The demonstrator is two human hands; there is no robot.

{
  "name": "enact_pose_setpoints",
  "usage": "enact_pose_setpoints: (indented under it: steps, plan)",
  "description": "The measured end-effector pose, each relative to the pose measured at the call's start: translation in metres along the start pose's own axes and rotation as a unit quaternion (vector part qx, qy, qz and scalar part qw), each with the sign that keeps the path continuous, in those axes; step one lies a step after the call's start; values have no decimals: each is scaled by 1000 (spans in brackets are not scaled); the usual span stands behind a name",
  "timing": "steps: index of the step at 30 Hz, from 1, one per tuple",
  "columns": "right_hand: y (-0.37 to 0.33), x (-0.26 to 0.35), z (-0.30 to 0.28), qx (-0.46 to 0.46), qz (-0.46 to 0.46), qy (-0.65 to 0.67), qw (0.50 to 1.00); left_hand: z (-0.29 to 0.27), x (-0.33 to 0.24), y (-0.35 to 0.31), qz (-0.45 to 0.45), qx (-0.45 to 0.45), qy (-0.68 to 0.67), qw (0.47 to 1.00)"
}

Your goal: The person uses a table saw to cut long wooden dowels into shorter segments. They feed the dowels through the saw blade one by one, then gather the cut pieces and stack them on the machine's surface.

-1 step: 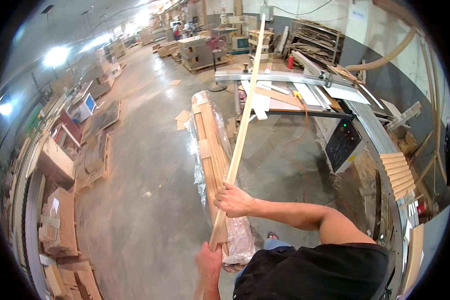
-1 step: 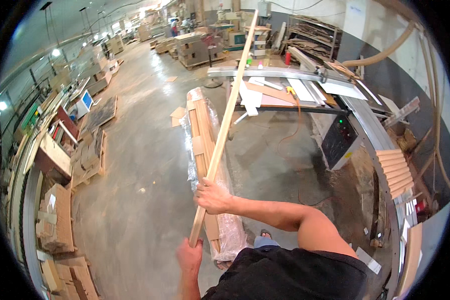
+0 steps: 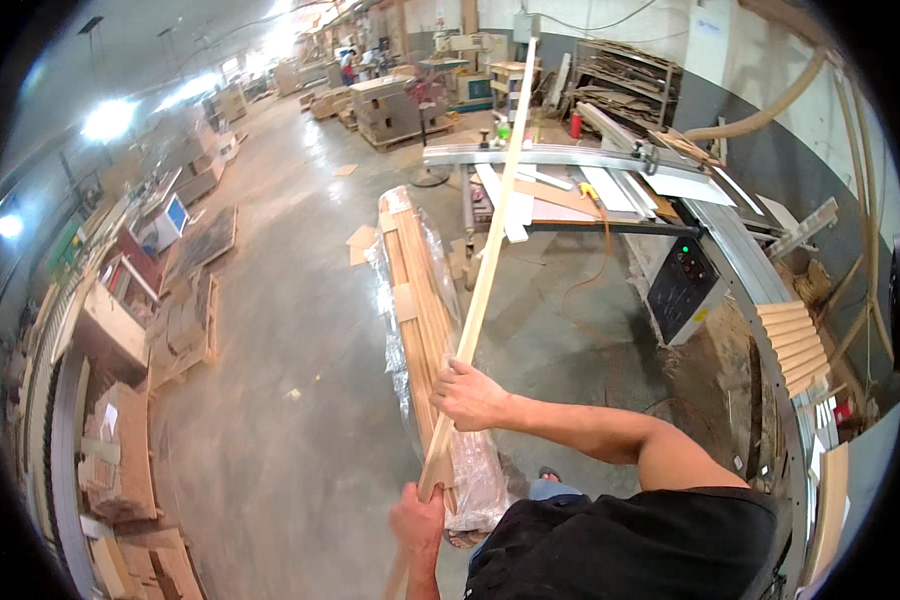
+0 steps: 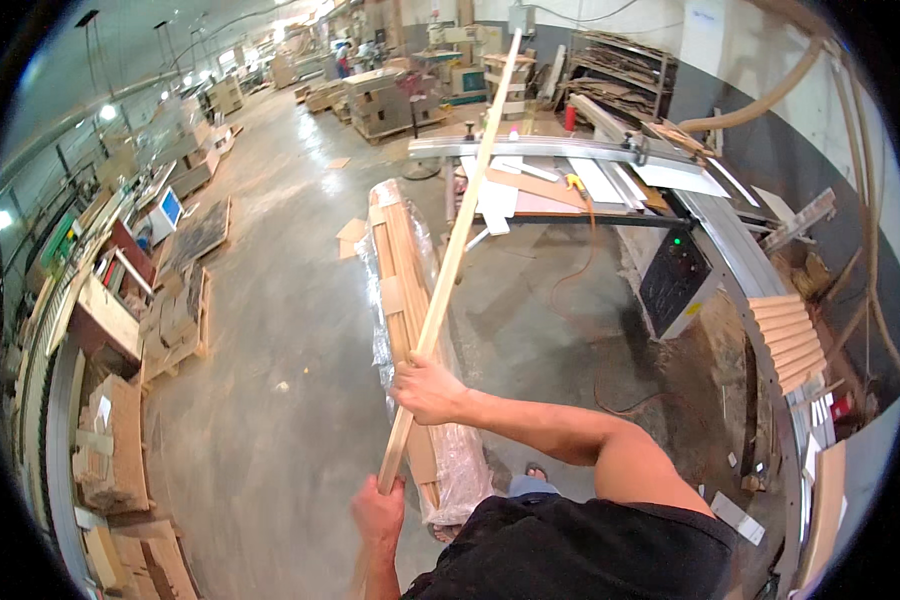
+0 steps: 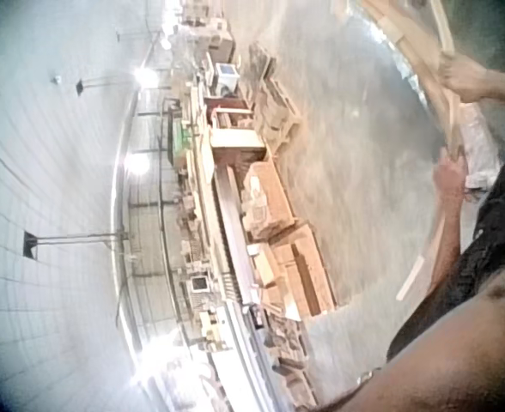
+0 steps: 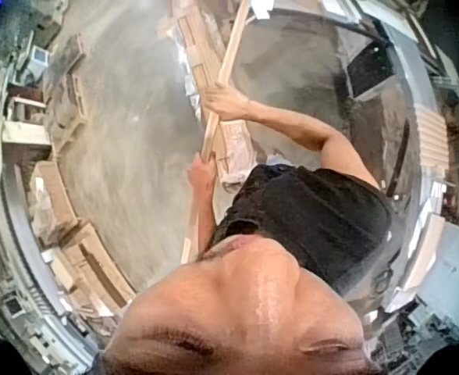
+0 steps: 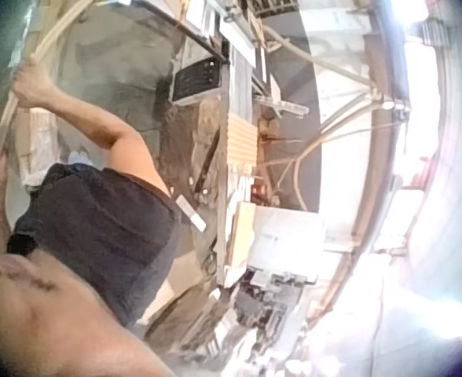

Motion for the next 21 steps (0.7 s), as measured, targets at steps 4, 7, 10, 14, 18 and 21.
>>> enact_pose_setpoints:
  steps: [4, 7, 10, 14, 18, 21]
  plan:
    - [-81, -26, 13, 35, 29, 28, 999, 55, 1, -6, 68, 13, 31, 997]
    - [-153, -48, 0, 23, 35, 55, 998, 105, -3, -28, 101, 84, 31, 991]
    - [-228, -118, -1, 31, 117, 45, 992, 143, 1, -45, 90, 113, 29, 989]
    - [-376, -253, -29, -17, 285, 8, 958, 171, -70, -86, -15, 235, -58, 970]
    - [-481, -312, -61, -84, 372, -127, 915, 205, -74, -75, 89, 241, 26, 966]
    - [-547, -316, -38, -87, 436, -97, 890, 232, -98, -49, 100, 293, 54, 949]
Point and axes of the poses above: each hand's wrist, its own y-axis towards the middle knuckle, its own z-axis out of the palm, x = y × z, the point moved 3 cm from there along y, towards the middle knuckle, and after that the axes turned 4 degrees about -y, right-handed, at the moved point
